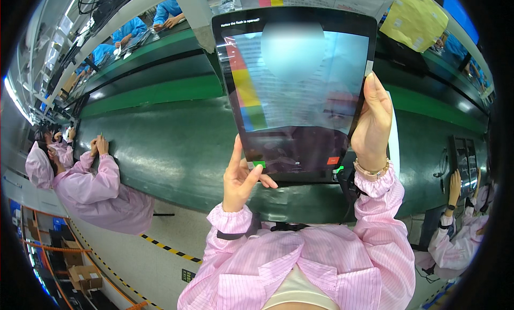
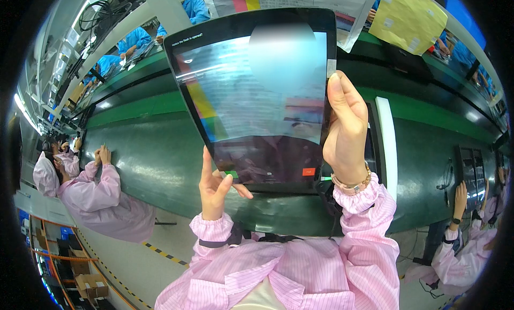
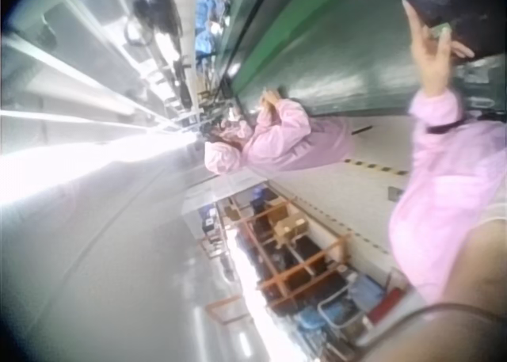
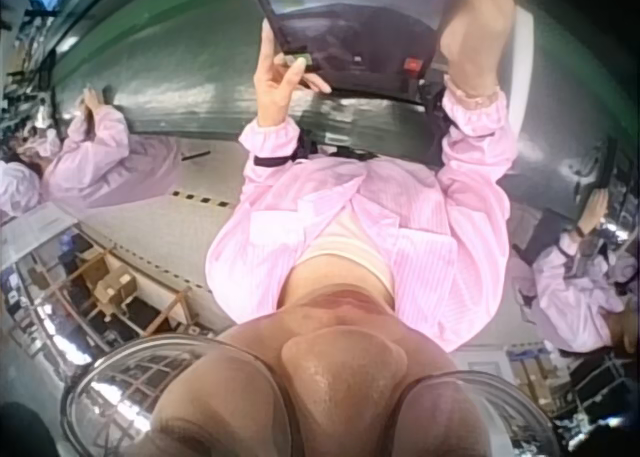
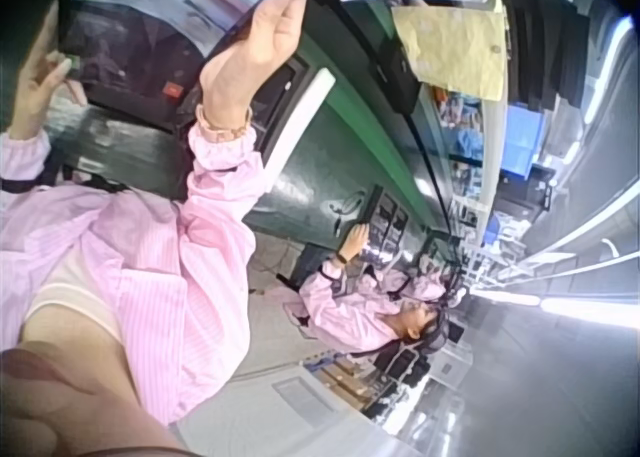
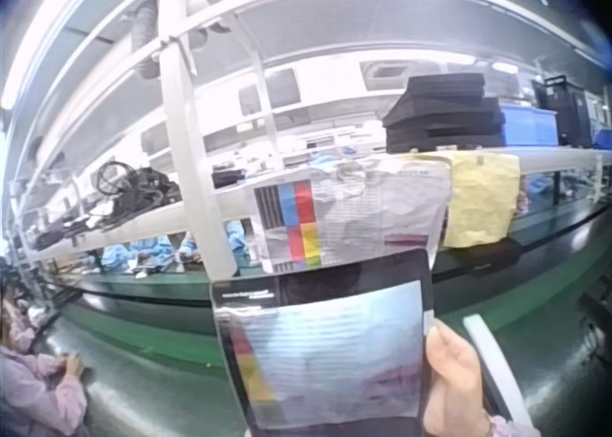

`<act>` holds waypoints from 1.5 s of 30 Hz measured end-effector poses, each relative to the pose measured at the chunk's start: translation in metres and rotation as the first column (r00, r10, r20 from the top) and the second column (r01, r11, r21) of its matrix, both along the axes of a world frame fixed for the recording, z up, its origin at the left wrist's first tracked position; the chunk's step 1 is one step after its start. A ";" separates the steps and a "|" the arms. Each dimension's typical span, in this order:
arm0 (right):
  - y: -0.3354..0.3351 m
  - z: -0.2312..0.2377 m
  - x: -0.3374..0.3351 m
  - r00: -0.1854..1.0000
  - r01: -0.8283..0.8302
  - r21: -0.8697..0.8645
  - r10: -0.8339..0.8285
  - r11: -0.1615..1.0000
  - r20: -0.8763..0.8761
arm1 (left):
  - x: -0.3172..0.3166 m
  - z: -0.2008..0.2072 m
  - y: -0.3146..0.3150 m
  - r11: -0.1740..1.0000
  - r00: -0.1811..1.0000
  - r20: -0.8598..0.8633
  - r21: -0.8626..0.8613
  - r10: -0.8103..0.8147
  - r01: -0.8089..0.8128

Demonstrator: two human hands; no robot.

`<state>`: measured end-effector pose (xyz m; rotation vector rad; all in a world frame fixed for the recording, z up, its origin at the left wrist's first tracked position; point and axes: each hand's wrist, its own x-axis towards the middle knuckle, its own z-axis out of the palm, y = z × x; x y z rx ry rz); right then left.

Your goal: Testing and inspecting hardware/software functions of tablet devices on a production line.

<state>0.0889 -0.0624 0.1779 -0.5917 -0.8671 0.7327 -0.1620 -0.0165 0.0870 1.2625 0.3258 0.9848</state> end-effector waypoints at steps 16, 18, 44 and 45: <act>-0.002 0.003 -0.003 1.000 -0.028 0.008 0.028 1.000 0.003 | 0.000 -0.001 -0.002 0.999 0.999 -0.040 -0.017 0.035 -0.036; -0.001 0.002 -0.001 1.000 -0.016 0.005 0.016 1.000 -0.002 | 0.001 0.001 -0.002 0.999 0.999 -0.042 -0.021 0.033 -0.034; -0.029 -0.079 -0.006 0.931 -0.105 -0.301 -0.013 0.948 -0.364 | 0.018 -0.003 0.001 0.973 0.980 -0.151 -0.169 0.132 -0.157; -0.034 -0.086 0.006 0.889 -0.206 -0.256 0.071 0.944 -0.453 | 0.021 -0.004 0.001 0.977 0.983 -0.149 -0.169 0.109 -0.134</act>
